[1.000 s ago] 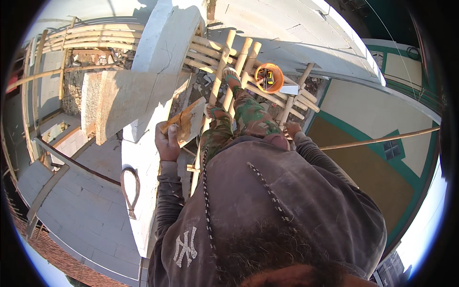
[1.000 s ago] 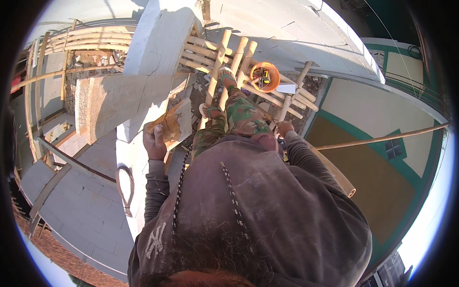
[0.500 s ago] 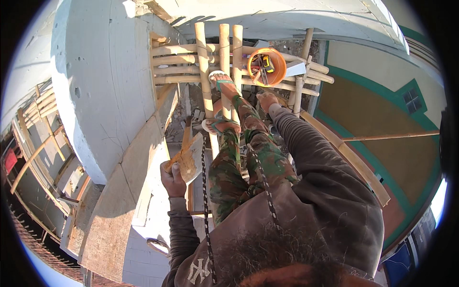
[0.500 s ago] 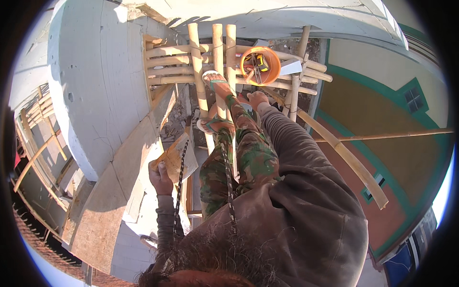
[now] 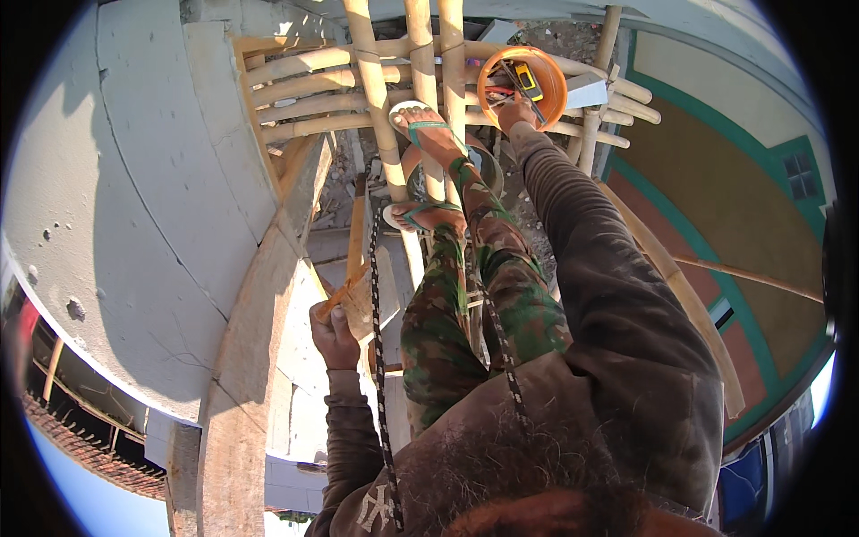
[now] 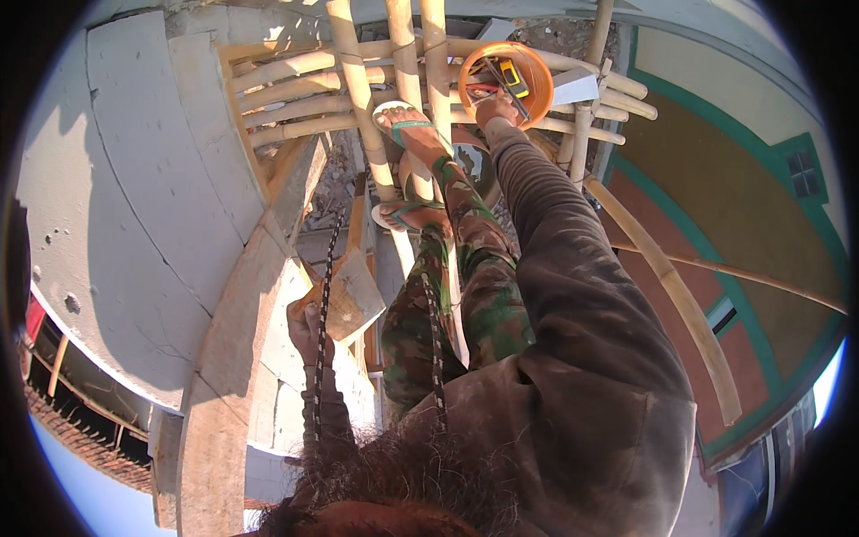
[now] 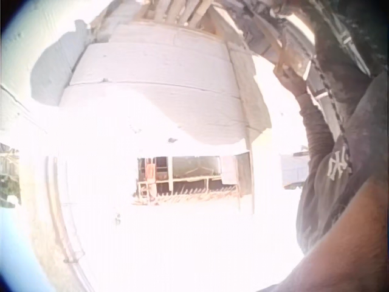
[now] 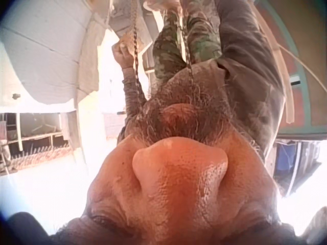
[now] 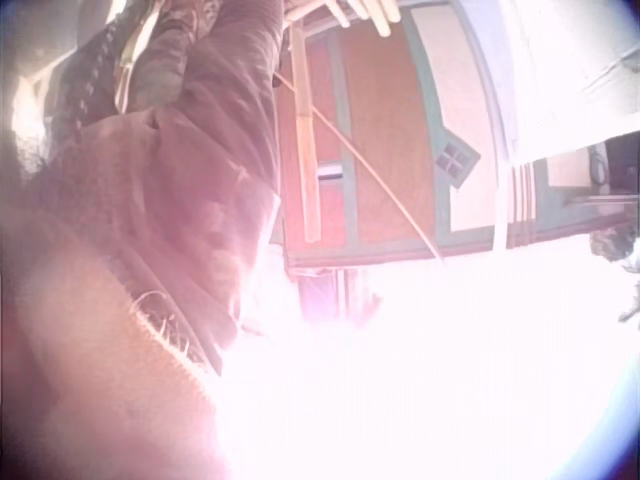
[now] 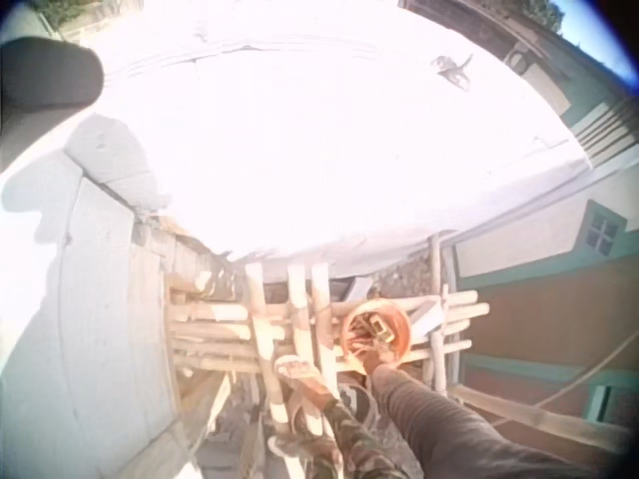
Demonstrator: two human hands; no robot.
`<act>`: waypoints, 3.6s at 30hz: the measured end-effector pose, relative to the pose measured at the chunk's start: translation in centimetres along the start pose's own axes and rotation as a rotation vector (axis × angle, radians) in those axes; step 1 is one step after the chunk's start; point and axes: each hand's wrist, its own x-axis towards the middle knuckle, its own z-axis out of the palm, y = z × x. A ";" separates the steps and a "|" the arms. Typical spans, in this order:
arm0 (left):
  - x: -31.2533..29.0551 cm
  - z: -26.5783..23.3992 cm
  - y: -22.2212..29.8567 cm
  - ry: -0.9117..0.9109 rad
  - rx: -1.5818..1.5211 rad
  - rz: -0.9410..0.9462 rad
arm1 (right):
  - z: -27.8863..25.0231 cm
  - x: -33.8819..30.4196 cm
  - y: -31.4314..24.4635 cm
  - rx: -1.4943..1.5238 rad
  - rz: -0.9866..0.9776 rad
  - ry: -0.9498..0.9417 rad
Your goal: The person uses a hammer to drive nails into a wooden board to secure it to a concrete block structure.
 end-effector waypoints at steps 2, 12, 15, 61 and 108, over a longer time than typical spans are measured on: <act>-0.7 0.2 1.1 0.032 0.002 0.022 | -1.9 -2.5 0.3 -0.337 -0.246 0.052; 1.8 1.7 1.9 -0.022 0.006 0.101 | -4.2 -10.8 6.2 0.343 -0.179 0.437; 1.9 2.1 1.4 -0.044 -0.074 0.045 | -6.0 -13.6 5.9 0.415 -0.098 0.567; -12.2 -18.3 37.6 0.706 -0.114 0.984 | -31.4 -82.7 7.1 0.812 -1.442 0.859; -14.3 -16.5 38.5 0.638 -0.080 0.910 | -28.7 -81.0 5.9 0.697 -1.071 0.591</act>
